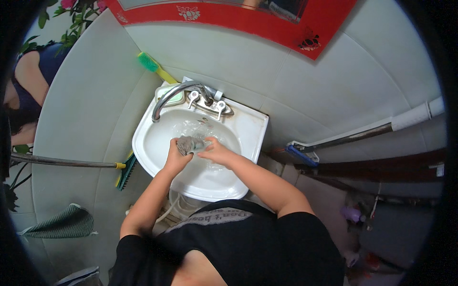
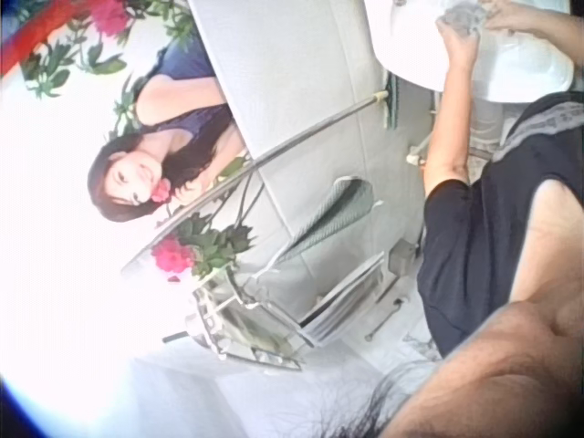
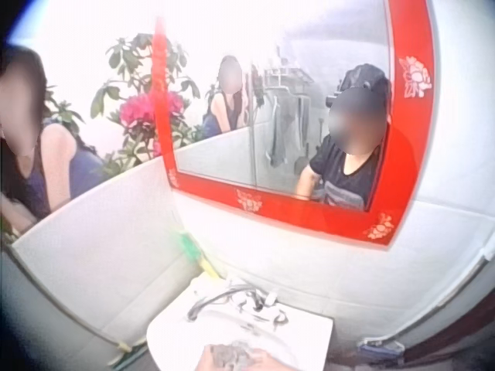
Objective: The person rinses a cloth in the bathroom sink, wipes down the wall, mirror, and metal rack with it, and then washes another cloth in the sink with detergent powder by hand.
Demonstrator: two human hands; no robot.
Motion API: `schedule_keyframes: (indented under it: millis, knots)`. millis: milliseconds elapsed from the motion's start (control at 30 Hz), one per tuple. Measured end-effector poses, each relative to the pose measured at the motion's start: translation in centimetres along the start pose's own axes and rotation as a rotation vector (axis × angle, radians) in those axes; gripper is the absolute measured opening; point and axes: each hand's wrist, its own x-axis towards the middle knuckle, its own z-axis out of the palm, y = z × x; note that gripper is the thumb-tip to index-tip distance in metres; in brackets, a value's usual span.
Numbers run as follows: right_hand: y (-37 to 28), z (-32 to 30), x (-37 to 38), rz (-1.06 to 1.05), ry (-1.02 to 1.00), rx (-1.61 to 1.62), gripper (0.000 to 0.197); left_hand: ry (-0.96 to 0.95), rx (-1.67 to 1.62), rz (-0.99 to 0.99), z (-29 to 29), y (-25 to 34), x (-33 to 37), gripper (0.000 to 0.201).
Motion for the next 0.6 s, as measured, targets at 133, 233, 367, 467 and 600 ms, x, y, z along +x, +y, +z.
schedule_keyframes:
  millis: [133,233,367,467,600]
  knots:
    - [1.3,-1.3,0.5,-0.043,-0.043,0.074,0.061,-0.304,-0.733,-0.43,-0.6,1.0,0.2,0.053]
    - [1.8,-0.9,0.1,-0.254,0.099,-0.085,0.054,-0.415,-1.024,-0.446,0.5,3.4,-0.8,0.059]
    - [0.2,-1.0,-2.0,-0.54,0.286,-0.536,0.043,-0.387,-1.136,-0.384,-0.3,4.2,-2.4,0.058]
    - [-0.5,-1.2,-4.5,-0.773,0.346,-0.677,0.04,-0.428,-1.219,-0.375,0.1,5.4,-3.0,0.054]
    - [-1.1,-3.6,-4.9,-0.754,0.236,-0.696,0.025,-0.455,-1.187,-0.379,1.0,8.7,-3.3,0.05]
